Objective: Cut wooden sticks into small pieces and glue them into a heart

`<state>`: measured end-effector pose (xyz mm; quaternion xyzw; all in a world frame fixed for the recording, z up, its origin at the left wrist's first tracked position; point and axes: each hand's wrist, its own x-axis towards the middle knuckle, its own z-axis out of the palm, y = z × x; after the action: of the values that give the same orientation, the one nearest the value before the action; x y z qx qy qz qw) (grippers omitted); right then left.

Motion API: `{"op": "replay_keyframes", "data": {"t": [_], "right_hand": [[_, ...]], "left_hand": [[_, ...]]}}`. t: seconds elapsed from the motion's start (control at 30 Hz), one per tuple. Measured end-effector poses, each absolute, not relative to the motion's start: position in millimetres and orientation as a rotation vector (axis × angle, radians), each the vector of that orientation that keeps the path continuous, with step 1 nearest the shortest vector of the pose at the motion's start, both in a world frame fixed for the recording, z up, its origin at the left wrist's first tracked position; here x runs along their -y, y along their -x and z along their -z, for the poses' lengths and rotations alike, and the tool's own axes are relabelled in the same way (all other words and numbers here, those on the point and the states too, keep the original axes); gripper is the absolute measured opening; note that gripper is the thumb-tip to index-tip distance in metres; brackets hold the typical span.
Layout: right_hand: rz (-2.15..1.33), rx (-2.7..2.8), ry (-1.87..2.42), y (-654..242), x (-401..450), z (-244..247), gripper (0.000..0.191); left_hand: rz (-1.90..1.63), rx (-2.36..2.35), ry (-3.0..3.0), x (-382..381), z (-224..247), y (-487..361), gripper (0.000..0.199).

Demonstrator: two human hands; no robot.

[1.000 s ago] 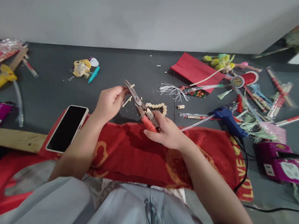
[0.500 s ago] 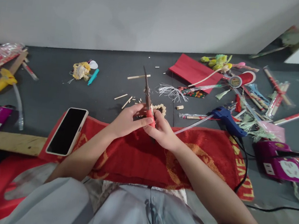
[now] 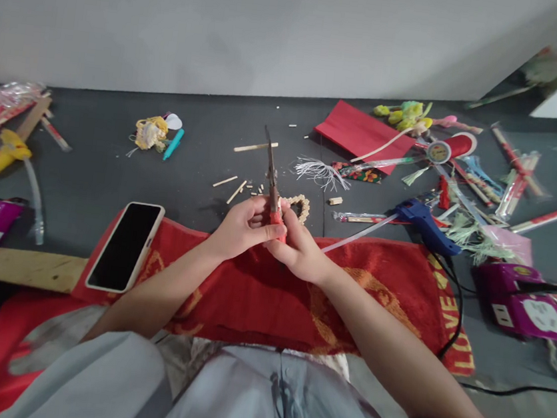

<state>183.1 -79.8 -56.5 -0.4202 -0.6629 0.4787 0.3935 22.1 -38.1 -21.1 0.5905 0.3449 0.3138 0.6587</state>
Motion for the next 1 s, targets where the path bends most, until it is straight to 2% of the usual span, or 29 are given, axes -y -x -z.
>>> {"op": "replay_keyframes", "data": {"t": [0.47, 1.0], "right_hand": [[-1.192, 1.705, 1.033, -183.1, 80.1, 54.8, 0.053], [-1.209, 1.680, 1.075, -182.3, 81.1, 51.9, 0.050]], "left_hand": [[-0.743, -0.772, -1.353, 40.0, 15.8, -21.4, 0.042], [-0.767, -0.783, -1.354, 40.2, 16.0, -24.2, 0.043]]}}
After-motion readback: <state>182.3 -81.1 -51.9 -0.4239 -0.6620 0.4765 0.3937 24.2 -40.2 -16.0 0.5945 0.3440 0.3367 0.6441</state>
